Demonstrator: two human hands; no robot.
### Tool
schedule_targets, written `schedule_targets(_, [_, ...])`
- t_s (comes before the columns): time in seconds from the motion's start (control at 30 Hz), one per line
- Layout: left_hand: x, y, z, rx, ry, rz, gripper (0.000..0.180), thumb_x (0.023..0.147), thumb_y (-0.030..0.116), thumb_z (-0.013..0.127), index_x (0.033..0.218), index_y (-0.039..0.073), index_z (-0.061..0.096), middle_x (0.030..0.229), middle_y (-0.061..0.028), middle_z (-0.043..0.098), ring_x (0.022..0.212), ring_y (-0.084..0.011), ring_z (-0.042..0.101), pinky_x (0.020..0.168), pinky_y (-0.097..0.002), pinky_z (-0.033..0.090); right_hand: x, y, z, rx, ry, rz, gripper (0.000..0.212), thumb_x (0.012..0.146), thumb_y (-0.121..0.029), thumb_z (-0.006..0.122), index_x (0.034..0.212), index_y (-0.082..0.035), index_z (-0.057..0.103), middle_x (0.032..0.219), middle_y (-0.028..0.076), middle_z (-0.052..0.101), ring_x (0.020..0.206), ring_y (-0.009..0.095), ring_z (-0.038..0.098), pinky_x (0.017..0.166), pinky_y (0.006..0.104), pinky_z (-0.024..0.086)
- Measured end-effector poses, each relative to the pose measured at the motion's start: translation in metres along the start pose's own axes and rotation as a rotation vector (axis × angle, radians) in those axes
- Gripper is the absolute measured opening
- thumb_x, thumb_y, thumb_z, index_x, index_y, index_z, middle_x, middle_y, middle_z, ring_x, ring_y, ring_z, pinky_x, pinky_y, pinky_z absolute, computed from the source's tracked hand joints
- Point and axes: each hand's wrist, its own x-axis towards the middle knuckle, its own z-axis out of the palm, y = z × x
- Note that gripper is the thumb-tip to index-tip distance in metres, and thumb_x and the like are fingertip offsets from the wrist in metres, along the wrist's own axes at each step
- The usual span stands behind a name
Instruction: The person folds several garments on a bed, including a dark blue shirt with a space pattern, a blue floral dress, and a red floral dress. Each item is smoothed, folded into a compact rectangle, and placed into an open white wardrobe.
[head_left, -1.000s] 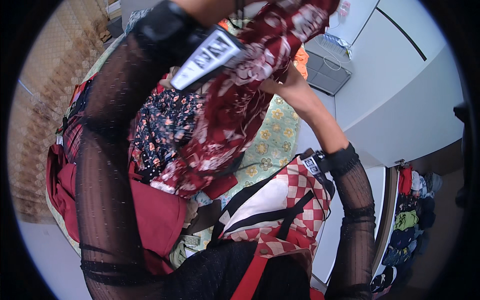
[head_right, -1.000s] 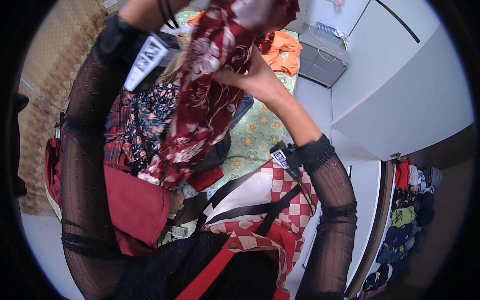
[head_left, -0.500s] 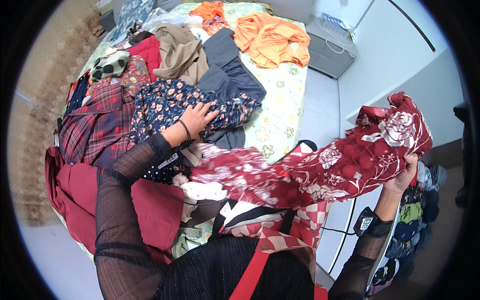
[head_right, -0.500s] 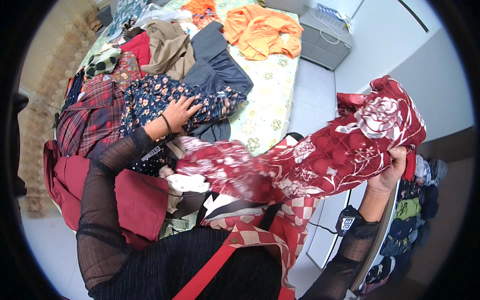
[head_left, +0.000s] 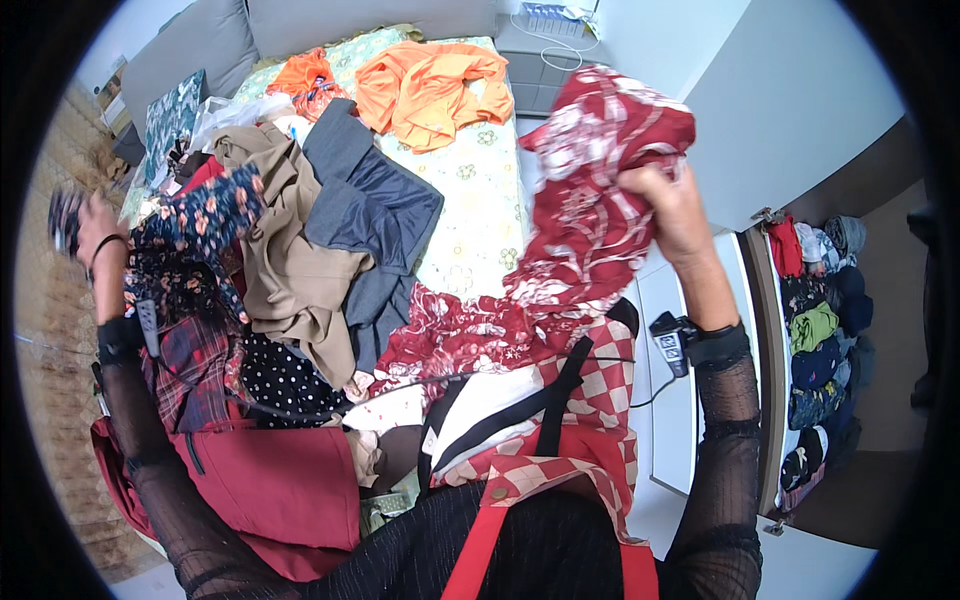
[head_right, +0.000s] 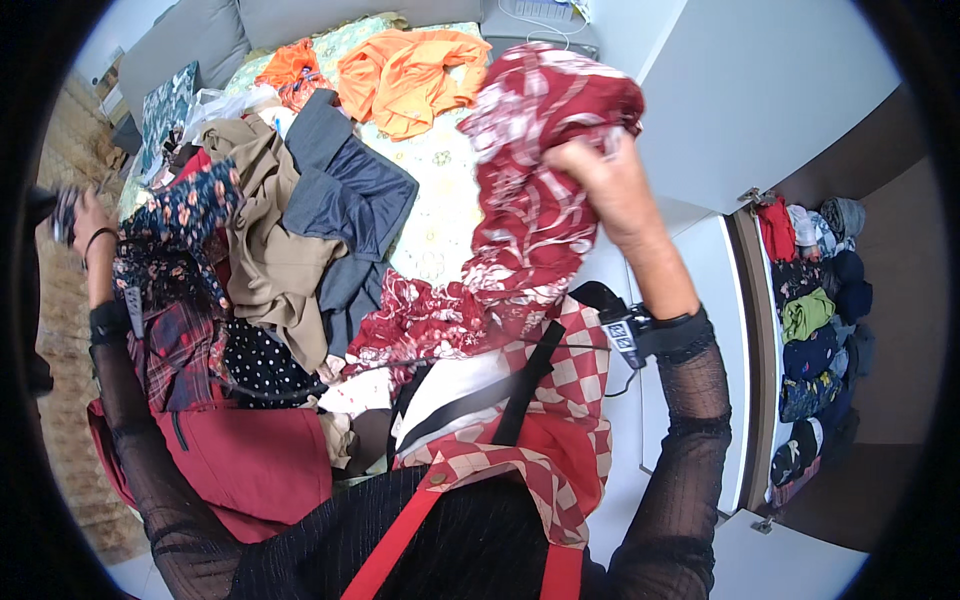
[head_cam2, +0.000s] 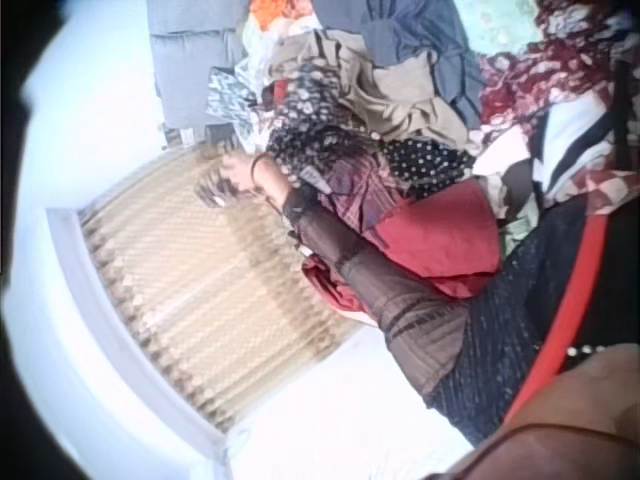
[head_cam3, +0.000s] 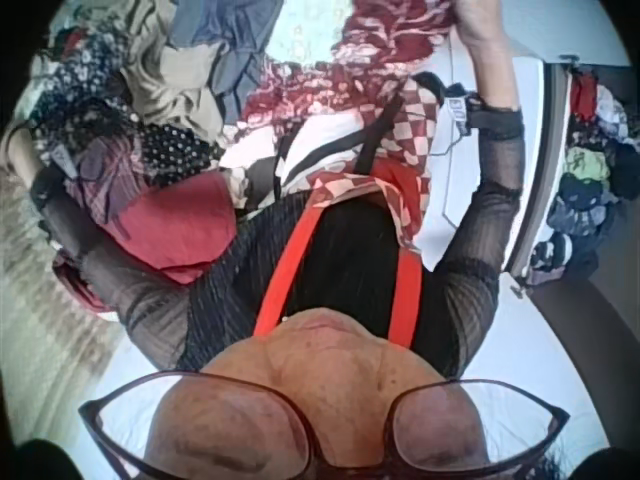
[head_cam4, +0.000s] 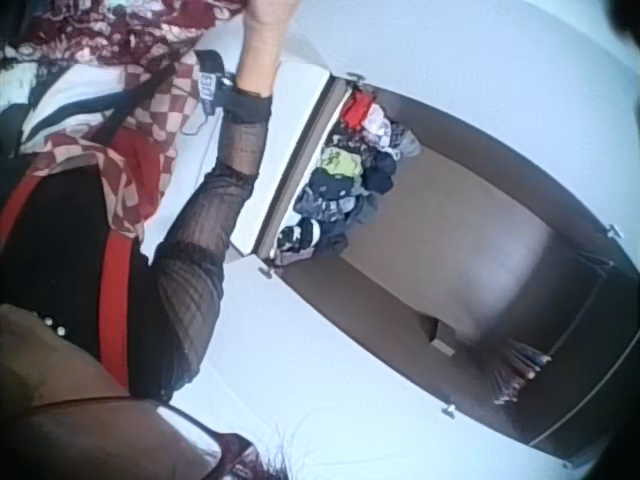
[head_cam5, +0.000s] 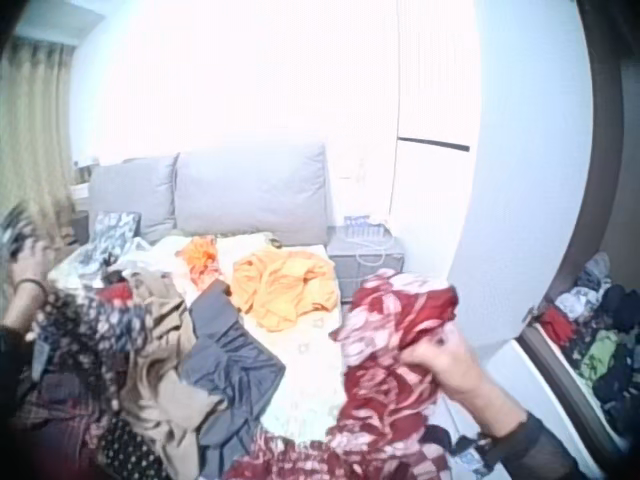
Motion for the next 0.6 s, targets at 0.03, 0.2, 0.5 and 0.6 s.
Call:
schedule_targets(0.03, [-0.017,0.033,-0.01,-0.276,0.084,0.225,0.052,0.083,0.03,0.068,0.127,0.008,0.052,0.128,-0.0186,0.054,0.115,-0.0317,0.054,0.096,-0.0382,0.044,0.002,-0.001,0.013,-0.17,-0.072,-0.082,0.012,0.076,-0.006,0.064,0.086,0.0,0.064,0.08,0.004,0.067,0.07,0.009,0.061,0.067,0.0266,0.05])
schedule_targets(0.2, [-0.184,0.217,-0.04,-2.137,-1.431,0.48,0.068,0.09,0.051,0.055,0.139,0.006,0.04,0.135,-0.0101,0.05,0.118,-0.0232,0.054,0.097,-0.0371,0.044,-0.026,0.035,0.077,-0.874,-0.578,-0.552,0.03,0.068,-0.023,0.072,0.086,-0.002,0.059,0.079,0.017,0.064,0.073,0.034,0.064,0.066,0.0433,0.051])
schedule_targets(0.5, [-0.384,0.259,-0.054,-2.414,-2.099,-0.278,0.051,0.094,0.03,0.057,0.136,0.006,0.042,0.127,-0.0076,0.057,0.114,-0.0207,0.056,0.101,-0.0406,0.043,-0.125,0.117,0.02,-0.94,-1.12,0.163,0.079,0.071,-0.028,0.079,0.136,-0.008,0.039,0.107,0.014,0.053,0.097,0.03,0.057,0.082,0.0385,0.048])
schedule_targets(0.6, [-0.381,0.249,-0.069,-2.415,-2.034,-0.013,0.045,0.093,0.024,0.059,0.132,0.004,0.047,0.123,-0.0087,0.059,0.111,-0.0209,0.057,0.099,-0.0381,0.043,-0.104,0.102,0.003,-0.635,-0.737,0.305,0.084,0.068,-0.029,0.083,0.136,-0.007,0.039,0.103,0.011,0.052,0.093,0.022,0.054,0.077,0.0325,0.048])
